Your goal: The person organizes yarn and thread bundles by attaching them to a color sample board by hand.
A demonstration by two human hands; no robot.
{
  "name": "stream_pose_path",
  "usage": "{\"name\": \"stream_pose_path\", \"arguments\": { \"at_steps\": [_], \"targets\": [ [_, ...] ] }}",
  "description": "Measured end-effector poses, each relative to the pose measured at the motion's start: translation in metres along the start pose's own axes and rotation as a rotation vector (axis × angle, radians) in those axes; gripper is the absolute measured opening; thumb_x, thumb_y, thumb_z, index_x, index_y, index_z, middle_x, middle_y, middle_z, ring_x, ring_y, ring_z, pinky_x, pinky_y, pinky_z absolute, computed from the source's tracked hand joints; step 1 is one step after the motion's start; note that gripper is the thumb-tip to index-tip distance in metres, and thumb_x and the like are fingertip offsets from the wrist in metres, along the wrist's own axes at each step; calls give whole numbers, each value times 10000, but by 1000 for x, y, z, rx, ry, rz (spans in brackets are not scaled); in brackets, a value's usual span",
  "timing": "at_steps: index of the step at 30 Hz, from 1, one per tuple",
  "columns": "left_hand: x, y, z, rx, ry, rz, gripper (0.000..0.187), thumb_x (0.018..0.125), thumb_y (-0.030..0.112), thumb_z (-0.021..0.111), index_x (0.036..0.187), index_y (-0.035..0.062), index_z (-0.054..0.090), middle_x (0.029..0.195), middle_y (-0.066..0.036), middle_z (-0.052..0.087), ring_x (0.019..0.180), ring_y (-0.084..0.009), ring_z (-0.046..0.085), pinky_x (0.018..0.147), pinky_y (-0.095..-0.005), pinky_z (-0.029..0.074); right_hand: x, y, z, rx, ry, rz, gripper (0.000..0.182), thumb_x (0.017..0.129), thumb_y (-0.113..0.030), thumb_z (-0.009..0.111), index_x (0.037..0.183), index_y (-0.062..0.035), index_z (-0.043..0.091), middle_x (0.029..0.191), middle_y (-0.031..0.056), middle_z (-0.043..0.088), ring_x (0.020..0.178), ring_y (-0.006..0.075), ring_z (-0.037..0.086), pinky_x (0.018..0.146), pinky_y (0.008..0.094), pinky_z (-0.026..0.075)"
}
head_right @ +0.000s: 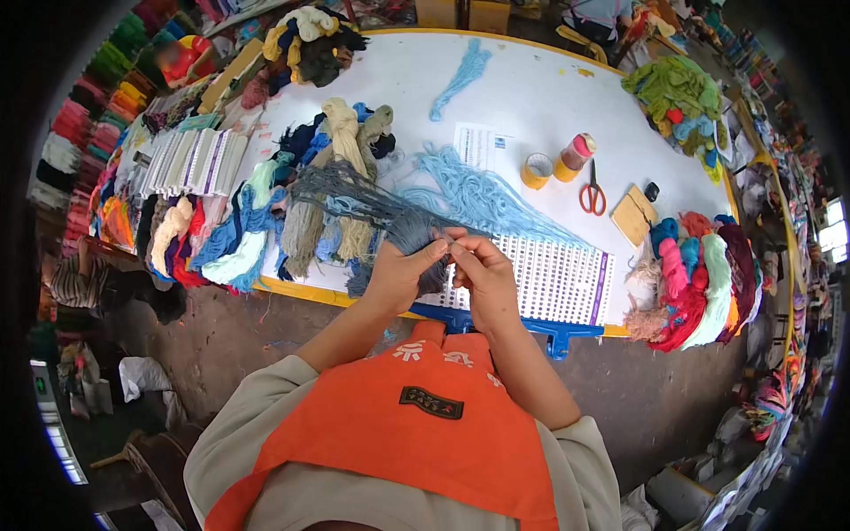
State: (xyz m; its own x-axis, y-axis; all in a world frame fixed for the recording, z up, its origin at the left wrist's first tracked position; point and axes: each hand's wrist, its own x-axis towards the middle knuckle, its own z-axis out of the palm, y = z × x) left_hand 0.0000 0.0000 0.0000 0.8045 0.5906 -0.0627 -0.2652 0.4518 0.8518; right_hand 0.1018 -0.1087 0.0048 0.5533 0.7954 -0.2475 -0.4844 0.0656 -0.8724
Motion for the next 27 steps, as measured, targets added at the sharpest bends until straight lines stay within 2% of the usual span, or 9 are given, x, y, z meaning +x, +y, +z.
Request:
{"name": "stream_pose_path", "arguments": {
  "at_steps": [2,6,8,11,14,18,23,26,27],
  "targets": [
    [2,0,1,-82,25,-18,287,918,93,630,1168,-42,597,1085,-109,660,926,-159,631,827,-305,519,0,-5,2,176,-16,17,103,963,-181,558,977,-82,584,809,-15,603,602,45,462,538,213,391],
    [-2,12,3,-119,-57,-51,281,953,144,590,1158,-48,607,1092,-112,657,933,-156,630,825,-303,521,-3,-12,4,270,11,56,121,969,-200,551,942,-87,585,803,-16,598,588,48,453,532,213,386],
    [-1,16,7,-292,-41,-85,305,979,196,556,1146,-53,617,1102,-119,658,947,-156,629,831,-303,519,-2,-12,3,219,11,38,109,961,-185,569,972,-80,596,804,-14,596,586,48,456,527,217,385],
    [-3,13,6,-240,-38,-52,344,991,237,539,1158,-54,613,1127,-129,656,986,-158,624,858,-302,511,-4,-13,7,118,19,36,98,947,-167,593,992,-81,608,807,-30,593,597,34,460,535,208,397],
    [-6,14,8,-145,-34,-58,310,974,203,568,1144,-51,619,1160,-134,651,1017,-158,618,883,-301,502,-6,-15,13,-90,35,-4,132,923,-154,630,1030,-76,624,857,-36,621,678,21,517,557,184,435],
    [-6,11,9,-110,-16,-57,253,958,159,586,1101,-46,630,1175,-135,650,1033,-157,614,898,-298,496,-3,-10,9,-132,10,8,133,917,-165,638,1028,-92,633,899,-40,628,717,12,521,575,184,444],
    [-4,10,7,-109,24,-30,194,951,140,588,1013,-37,638,1139,-144,667,996,-166,625,863,-310,512,-6,-11,9,100,6,60,105,936,-175,606,1014,-106,594,843,-42,597,675,22,495,593,211,465],
    [5,0,-7,-59,-15,20,177,954,146,586,971,-23,638,1109,-151,677,937,-165,631,824,-312,525,-16,-20,0,-36,-138,147,115,948,-181,590,1001,-79,582,856,-29,572,671,40,501,576,233,476],
    [4,11,-4,-117,22,-82,185,949,166,594,953,-17,618,1019,-124,691,852,-155,634,746,-302,527,-22,-27,1,-183,-87,128,101,954,-185,580,959,-85,589,825,-34,546,562,52,456,579,228,458]
  ]
}}
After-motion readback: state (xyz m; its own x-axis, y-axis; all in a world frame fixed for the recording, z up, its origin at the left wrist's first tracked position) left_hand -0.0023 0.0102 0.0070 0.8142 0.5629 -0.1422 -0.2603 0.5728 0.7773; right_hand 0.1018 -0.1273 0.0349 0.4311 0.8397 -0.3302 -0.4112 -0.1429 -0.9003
